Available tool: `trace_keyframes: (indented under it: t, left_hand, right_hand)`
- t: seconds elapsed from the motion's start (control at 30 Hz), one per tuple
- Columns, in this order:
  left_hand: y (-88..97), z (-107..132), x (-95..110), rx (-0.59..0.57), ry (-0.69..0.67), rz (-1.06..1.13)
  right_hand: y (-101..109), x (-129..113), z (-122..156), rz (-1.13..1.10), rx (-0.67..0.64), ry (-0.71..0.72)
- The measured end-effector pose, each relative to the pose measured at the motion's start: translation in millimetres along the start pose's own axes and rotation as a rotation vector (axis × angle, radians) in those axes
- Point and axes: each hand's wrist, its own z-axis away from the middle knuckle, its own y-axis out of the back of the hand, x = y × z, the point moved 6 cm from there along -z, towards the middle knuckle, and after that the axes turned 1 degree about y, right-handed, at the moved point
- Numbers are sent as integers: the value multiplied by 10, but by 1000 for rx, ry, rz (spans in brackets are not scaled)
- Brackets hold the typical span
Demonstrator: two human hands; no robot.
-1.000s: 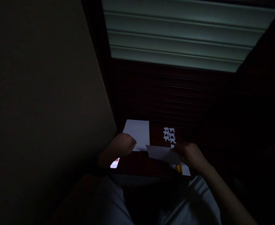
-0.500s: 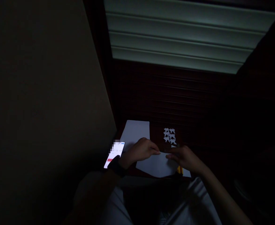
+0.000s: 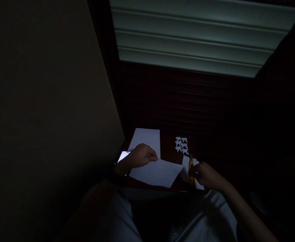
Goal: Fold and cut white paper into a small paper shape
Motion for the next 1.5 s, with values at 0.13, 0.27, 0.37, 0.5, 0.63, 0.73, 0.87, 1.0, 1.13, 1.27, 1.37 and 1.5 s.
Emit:
trace_keyframes:
  t: [0.13, 0.27, 0.37, 0.5, 0.63, 0.73, 0.87, 1.0, 1.13, 1.27, 1.37, 1.5]
  left_hand:
    - [56, 36, -69, -33, 11, -7]
    - [-2, 30, 49, -71, -39, -12]
    - [-36, 37, 149, -75, -69, -9]
    - [-12, 90, 176, -75, -89, -19]
    - [-5, 174, 100, -112, -72, 0]
    - [-11, 243, -9, -136, -41, 22]
    - [42, 341, -235, -158, 13, -36]
    - [135, 371, -371, 4, 133, -186]
    - [-38, 275, -9, 171, -31, -57]
    - [-430, 148, 274, 27, -108, 97]
    - [-601, 139, 201, -141, -16, 202]
    - [-422, 199, -62, -108, 87, 158]
  right_hand:
    - [-24, 60, 20, -57, 98, -47]
    - [92, -330, -142, -59, 436, 64]
    - [38, -614, -343, -24, 430, 157]
    - [-78, -683, -509, -59, 294, 206]
    - [-71, -556, -484, -68, 221, 146]
    - [-5, -463, -405, -61, 166, 94]
    - [45, -356, -290, -121, 77, 51]
    - [-4, -286, -243, -233, 47, -5]
    - [-175, -400, -294, -384, -31, 14]
    - [-269, -506, -328, -467, -56, 8]
    - [-282, -400, -306, -499, -40, -35]
    - [-372, 12, -276, -560, 74, -172]
